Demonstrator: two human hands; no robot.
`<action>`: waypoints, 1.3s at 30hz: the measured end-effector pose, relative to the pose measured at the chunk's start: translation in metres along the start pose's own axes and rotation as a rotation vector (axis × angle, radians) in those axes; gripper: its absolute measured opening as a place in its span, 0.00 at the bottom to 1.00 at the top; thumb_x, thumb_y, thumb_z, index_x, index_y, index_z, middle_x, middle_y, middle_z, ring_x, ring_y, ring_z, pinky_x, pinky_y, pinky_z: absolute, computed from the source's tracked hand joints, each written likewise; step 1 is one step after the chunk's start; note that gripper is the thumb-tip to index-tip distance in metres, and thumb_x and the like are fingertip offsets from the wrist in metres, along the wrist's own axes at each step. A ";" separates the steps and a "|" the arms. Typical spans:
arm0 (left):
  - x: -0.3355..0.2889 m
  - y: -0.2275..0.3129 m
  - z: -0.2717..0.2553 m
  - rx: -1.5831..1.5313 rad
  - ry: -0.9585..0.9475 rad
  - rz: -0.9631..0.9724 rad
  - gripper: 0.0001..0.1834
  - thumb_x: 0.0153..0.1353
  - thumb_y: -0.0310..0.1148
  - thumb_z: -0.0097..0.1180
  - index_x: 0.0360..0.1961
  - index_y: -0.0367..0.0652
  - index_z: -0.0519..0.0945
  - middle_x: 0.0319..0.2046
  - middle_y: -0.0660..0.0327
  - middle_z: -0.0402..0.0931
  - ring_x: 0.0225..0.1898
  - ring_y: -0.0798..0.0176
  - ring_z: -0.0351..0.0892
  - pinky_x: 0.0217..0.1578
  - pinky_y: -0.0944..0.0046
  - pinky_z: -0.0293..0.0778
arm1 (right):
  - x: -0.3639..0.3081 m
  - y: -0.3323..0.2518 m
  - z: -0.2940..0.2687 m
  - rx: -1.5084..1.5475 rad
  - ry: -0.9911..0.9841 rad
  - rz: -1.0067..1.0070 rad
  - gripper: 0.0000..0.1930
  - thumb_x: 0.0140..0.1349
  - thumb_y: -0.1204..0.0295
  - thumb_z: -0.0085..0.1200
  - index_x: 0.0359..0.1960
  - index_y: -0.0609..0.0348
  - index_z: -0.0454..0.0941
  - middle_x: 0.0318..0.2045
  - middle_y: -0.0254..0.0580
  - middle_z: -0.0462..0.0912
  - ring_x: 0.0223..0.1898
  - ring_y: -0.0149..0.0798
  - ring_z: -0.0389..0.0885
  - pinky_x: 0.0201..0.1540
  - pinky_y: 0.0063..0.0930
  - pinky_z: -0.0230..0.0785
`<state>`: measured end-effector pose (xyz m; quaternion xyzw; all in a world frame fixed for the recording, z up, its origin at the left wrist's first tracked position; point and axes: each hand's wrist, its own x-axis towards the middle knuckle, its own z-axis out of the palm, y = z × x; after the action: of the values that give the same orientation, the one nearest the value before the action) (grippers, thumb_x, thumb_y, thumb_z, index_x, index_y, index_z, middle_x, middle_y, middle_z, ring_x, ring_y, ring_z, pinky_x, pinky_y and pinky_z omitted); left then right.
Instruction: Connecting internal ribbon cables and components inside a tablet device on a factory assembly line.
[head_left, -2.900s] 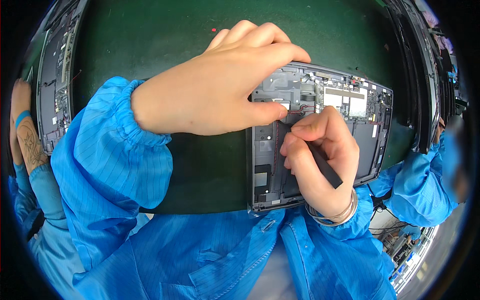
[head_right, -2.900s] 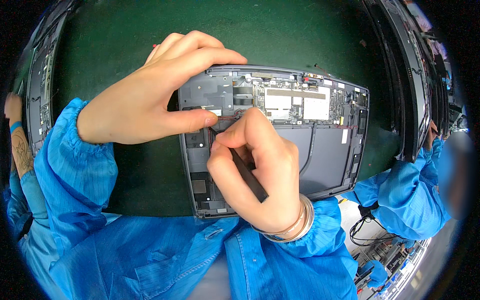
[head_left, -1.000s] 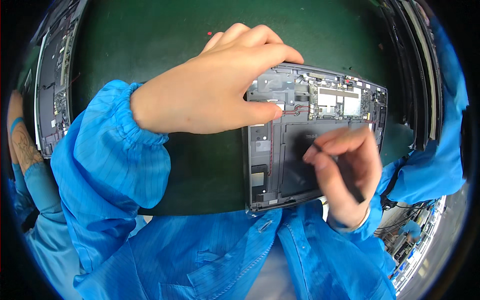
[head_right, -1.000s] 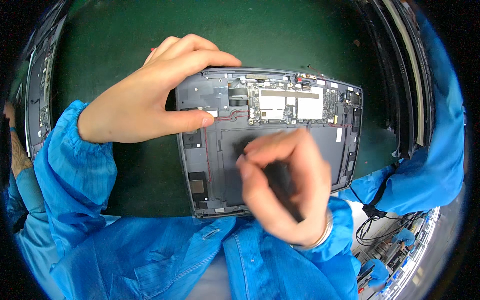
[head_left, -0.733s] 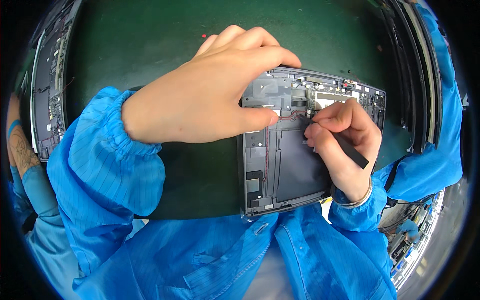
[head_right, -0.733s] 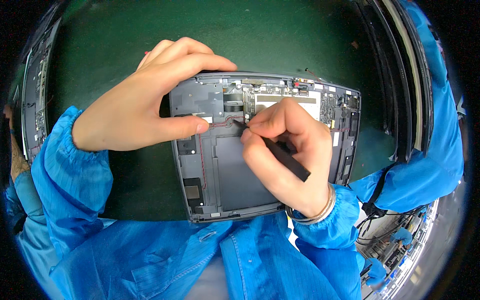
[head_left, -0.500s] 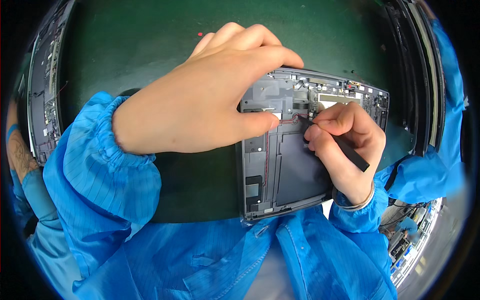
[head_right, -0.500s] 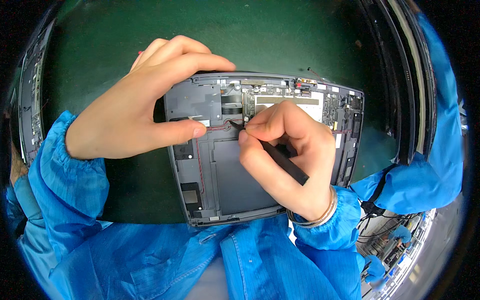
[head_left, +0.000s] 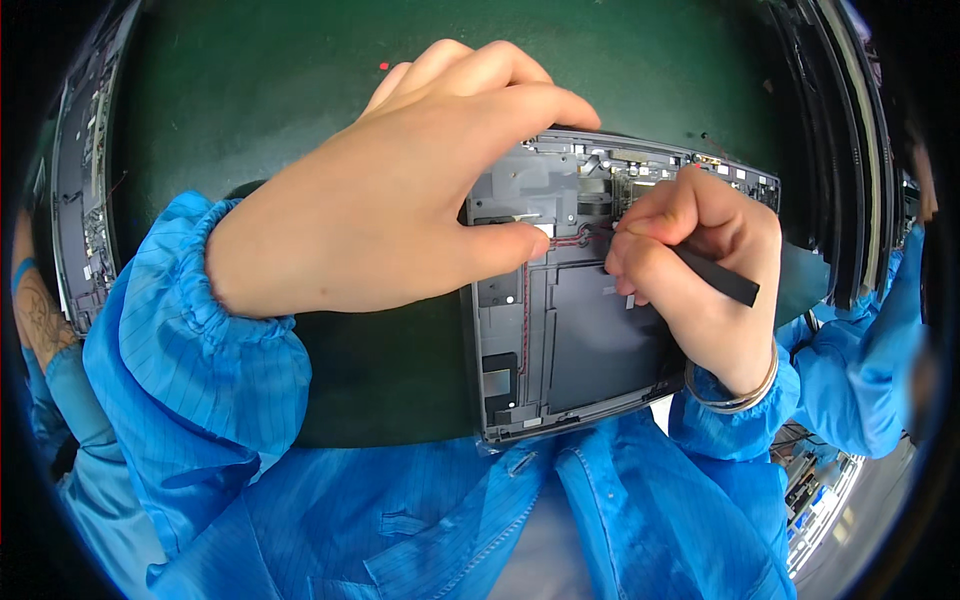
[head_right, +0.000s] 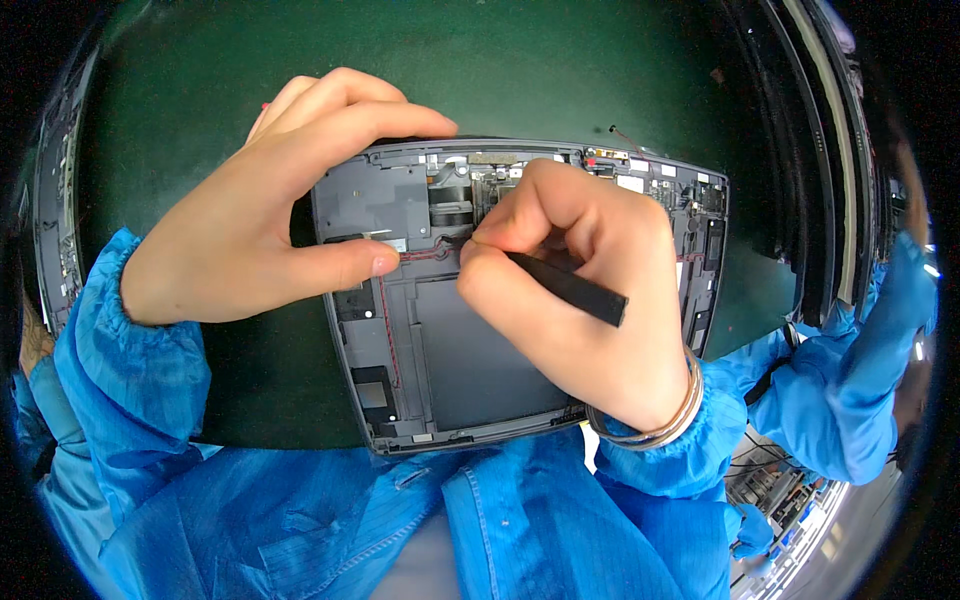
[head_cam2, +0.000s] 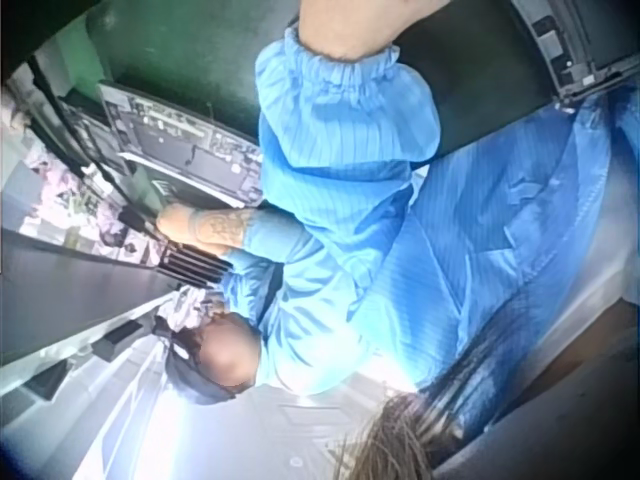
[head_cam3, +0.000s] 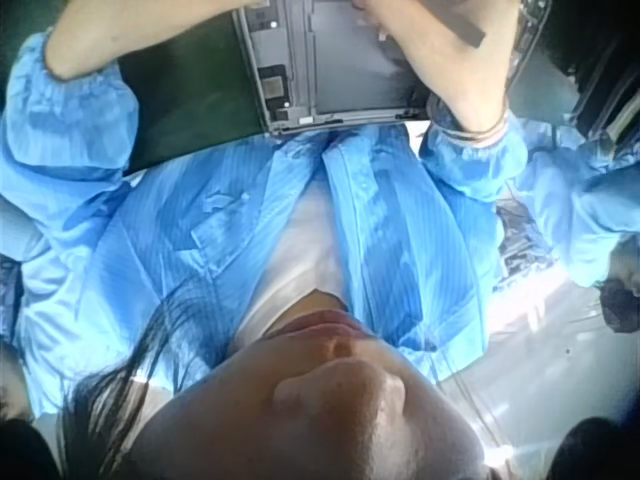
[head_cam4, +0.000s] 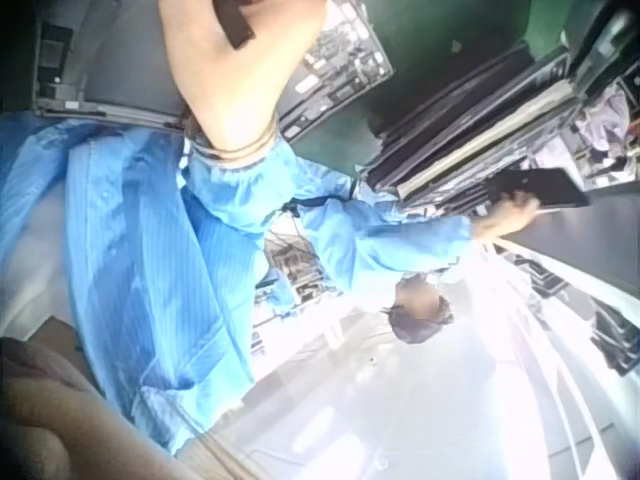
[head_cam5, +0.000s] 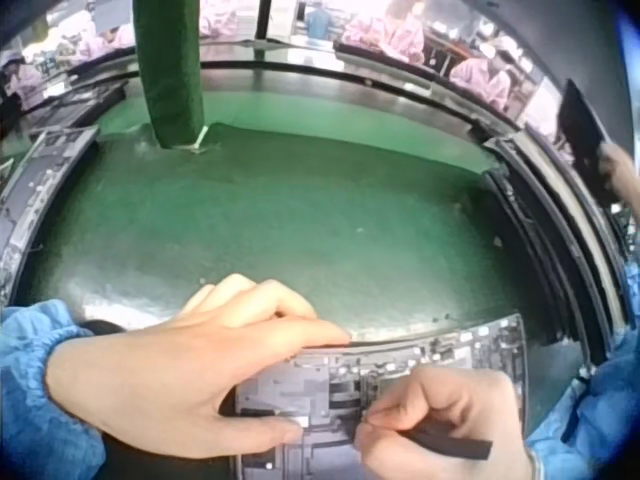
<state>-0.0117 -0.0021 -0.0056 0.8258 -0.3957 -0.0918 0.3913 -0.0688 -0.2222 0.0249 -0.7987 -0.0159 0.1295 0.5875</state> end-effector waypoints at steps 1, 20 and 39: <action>0.000 0.000 0.000 0.002 -0.001 0.002 0.32 0.46 0.31 0.64 0.56 0.42 0.74 0.50 0.57 0.69 0.54 0.54 0.63 0.59 0.56 0.55 | 0.000 0.001 -0.001 0.010 -0.010 0.002 0.08 0.55 0.84 0.52 0.25 0.62 0.66 0.25 0.44 0.79 0.22 0.29 0.77 0.23 0.19 0.68; 0.004 -0.001 -0.029 -0.061 0.204 -0.161 0.25 0.58 0.32 0.60 0.58 0.44 0.72 0.53 0.56 0.67 0.57 0.54 0.63 0.57 0.58 0.61 | -0.085 0.072 -0.055 -0.967 0.266 -0.345 0.29 0.50 0.48 0.65 0.30 0.56 0.59 0.62 0.54 0.71 0.69 0.60 0.59 0.65 0.67 0.40; 0.228 0.033 -0.054 -0.280 0.270 -0.092 0.25 0.67 0.40 0.54 0.60 0.37 0.71 0.58 0.55 0.72 0.59 0.59 0.70 0.58 0.60 0.67 | 0.031 -0.023 -0.085 -0.680 0.694 -0.756 0.21 0.57 0.75 0.60 0.50 0.70 0.69 0.54 0.61 0.75 0.58 0.60 0.73 0.61 0.47 0.64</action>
<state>0.1467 -0.1489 0.0907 0.7852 -0.2848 -0.0522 0.5473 -0.0163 -0.2892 0.0641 -0.8760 -0.1462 -0.3673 0.2763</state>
